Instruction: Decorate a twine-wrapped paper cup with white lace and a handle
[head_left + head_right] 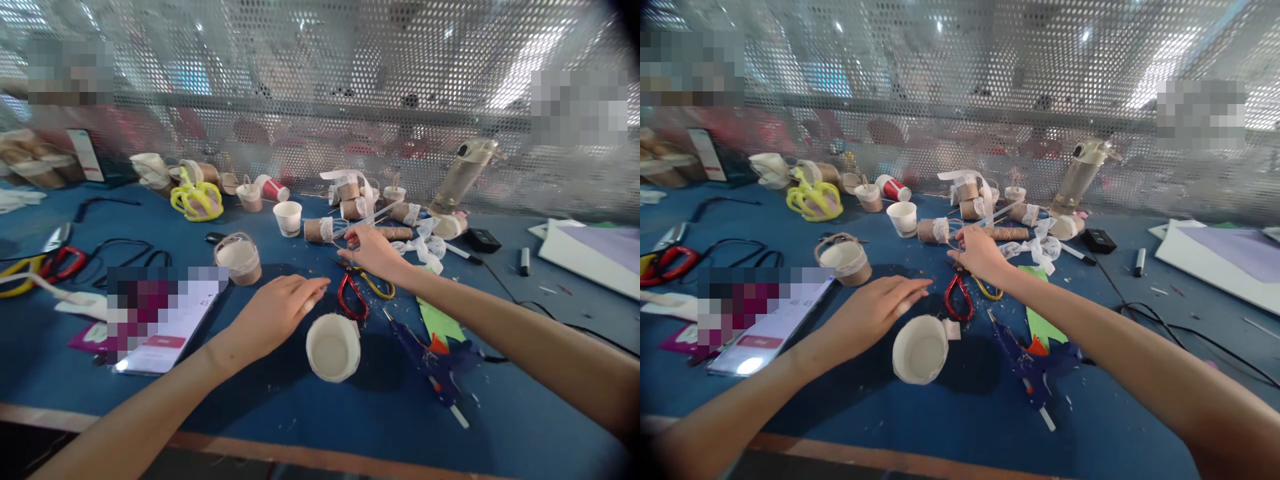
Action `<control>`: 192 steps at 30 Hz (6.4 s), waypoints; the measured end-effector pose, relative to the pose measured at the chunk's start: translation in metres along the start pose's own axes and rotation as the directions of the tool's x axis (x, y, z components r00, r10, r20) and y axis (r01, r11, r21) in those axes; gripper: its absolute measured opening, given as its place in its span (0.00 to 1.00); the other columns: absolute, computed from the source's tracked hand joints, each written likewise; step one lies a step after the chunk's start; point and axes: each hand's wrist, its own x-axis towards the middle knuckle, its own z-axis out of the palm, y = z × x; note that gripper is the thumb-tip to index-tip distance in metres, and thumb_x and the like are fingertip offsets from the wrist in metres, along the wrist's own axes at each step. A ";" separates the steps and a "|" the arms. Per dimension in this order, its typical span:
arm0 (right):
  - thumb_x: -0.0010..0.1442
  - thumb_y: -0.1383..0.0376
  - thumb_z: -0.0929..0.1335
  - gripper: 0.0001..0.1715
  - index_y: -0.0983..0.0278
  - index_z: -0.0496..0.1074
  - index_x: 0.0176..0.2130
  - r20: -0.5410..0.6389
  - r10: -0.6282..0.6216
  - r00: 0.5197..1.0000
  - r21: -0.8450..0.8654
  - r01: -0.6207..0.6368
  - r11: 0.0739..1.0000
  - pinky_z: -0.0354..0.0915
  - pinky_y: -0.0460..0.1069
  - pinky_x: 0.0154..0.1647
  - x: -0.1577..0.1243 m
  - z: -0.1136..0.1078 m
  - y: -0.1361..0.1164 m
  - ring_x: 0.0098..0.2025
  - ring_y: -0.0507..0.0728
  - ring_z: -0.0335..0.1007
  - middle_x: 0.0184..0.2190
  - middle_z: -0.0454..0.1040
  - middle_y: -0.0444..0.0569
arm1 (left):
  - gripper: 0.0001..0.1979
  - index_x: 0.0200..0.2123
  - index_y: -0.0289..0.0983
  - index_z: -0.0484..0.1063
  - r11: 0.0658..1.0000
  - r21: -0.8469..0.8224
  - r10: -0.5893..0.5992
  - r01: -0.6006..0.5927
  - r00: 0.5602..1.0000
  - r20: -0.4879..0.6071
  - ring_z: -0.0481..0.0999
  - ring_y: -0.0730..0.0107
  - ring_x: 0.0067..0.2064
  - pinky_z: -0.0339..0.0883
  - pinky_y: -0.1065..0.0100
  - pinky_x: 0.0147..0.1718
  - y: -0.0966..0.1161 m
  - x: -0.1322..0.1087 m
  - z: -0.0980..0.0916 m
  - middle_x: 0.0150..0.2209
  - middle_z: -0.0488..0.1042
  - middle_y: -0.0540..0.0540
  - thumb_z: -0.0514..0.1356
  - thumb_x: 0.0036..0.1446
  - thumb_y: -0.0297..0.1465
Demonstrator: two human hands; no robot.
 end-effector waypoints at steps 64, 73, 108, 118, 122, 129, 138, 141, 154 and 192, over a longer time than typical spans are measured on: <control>0.57 0.65 0.77 0.07 0.58 0.75 0.33 -0.319 0.176 0.931 0.699 0.106 0.707 0.76 0.49 0.38 -0.138 -0.083 -0.012 0.36 0.56 0.76 0.33 0.75 0.45 | 0.12 0.46 0.26 0.78 0.867 0.262 0.402 -0.423 0.906 0.135 0.77 0.49 0.57 0.59 0.49 0.66 0.055 0.055 0.032 0.45 0.82 0.33 0.62 0.66 0.30; 0.63 0.62 0.73 0.02 0.56 0.75 0.37 -0.415 0.249 0.875 0.552 0.025 0.833 0.70 0.58 0.56 -0.144 -0.071 0.000 0.50 0.61 0.75 0.41 0.77 0.48 | 0.14 0.54 0.40 0.76 0.666 -0.746 -0.183 0.011 0.972 -0.149 0.81 0.61 0.53 0.76 0.64 0.53 0.043 0.038 -0.011 0.52 0.80 0.45 0.61 0.68 0.27; 0.71 0.73 0.63 0.14 0.60 0.76 0.46 -0.411 -0.055 0.910 0.617 0.322 0.718 0.74 0.39 0.31 -0.175 -0.045 -0.031 0.28 0.47 0.78 0.32 0.81 0.43 | 0.16 0.27 0.34 0.75 0.967 -0.192 0.100 -0.165 0.946 -0.308 0.73 0.70 0.28 0.69 0.67 0.33 0.036 0.035 0.001 0.25 0.76 0.47 0.57 0.69 0.30; 0.68 0.76 0.65 0.14 0.67 0.73 0.52 -0.354 -0.366 0.861 0.398 0.492 0.774 0.72 0.44 0.40 -0.173 -0.038 -0.025 0.37 0.51 0.78 0.38 0.79 0.50 | 0.10 0.51 0.38 0.71 0.905 -0.295 0.247 -0.305 0.944 -0.218 0.73 0.59 0.54 0.65 0.59 0.57 0.060 0.019 0.006 0.49 0.75 0.41 0.58 0.67 0.28; 0.69 0.75 0.65 0.15 0.67 0.72 0.53 -0.328 -0.392 0.860 0.399 0.502 0.767 0.73 0.44 0.40 -0.175 -0.038 -0.026 0.37 0.51 0.78 0.39 0.80 0.50 | 0.10 0.46 0.36 0.71 0.864 -0.501 0.114 -0.059 0.990 0.080 0.80 0.66 0.41 0.71 0.70 0.41 0.065 0.017 0.017 0.39 0.80 0.44 0.53 0.73 0.35; 0.68 0.73 0.66 0.09 0.65 0.75 0.46 -0.397 -0.256 0.881 0.419 0.422 0.804 0.70 0.44 0.30 -0.169 -0.049 -0.022 0.28 0.51 0.75 0.29 0.76 0.45 | 0.23 0.41 0.34 0.77 0.687 -0.726 0.172 0.013 0.968 0.181 0.69 0.75 0.22 0.64 0.73 0.31 0.056 0.021 0.011 0.20 0.68 0.53 0.45 0.76 0.39; 0.68 0.72 0.68 0.07 0.66 0.77 0.45 -0.382 -0.353 0.854 0.368 0.491 0.790 0.73 0.46 0.30 -0.166 -0.043 -0.024 0.30 0.53 0.78 0.31 0.80 0.49 | 0.24 0.43 0.34 0.75 0.532 -0.804 0.155 0.267 0.902 0.402 0.67 0.73 0.25 0.63 0.73 0.26 0.056 0.023 0.013 0.27 0.72 0.48 0.48 0.72 0.46; 0.68 0.71 0.68 0.07 0.67 0.76 0.46 -0.372 -0.428 0.824 0.284 0.540 0.792 0.75 0.46 0.32 -0.166 -0.042 -0.024 0.32 0.54 0.80 0.33 0.82 0.51 | 0.22 0.35 0.34 0.74 0.531 -0.787 0.128 0.314 0.889 0.440 0.64 0.76 0.22 0.61 0.74 0.25 0.056 0.023 0.015 0.22 0.66 0.52 0.51 0.72 0.44; 0.69 0.67 0.69 0.06 0.63 0.78 0.39 -0.399 -0.291 0.870 0.372 0.444 0.815 0.69 0.45 0.26 -0.164 -0.051 -0.018 0.24 0.51 0.73 0.25 0.78 0.45 | 0.17 0.37 0.32 0.74 0.074 -0.943 0.015 0.325 0.945 0.327 0.60 0.78 0.17 0.53 0.76 0.18 0.053 0.024 0.016 0.16 0.67 0.53 0.56 0.71 0.40; 0.71 0.68 0.62 0.12 0.58 0.72 0.48 -0.050 -0.140 0.989 0.234 0.148 0.961 0.75 0.49 0.36 -0.164 -0.067 0.013 0.34 0.55 0.79 0.35 0.79 0.46 | 0.18 0.40 0.35 0.73 0.395 -0.759 -0.052 0.517 0.837 0.544 0.62 0.76 0.18 0.59 0.75 0.21 0.061 0.020 0.026 0.19 0.59 0.57 0.50 0.72 0.42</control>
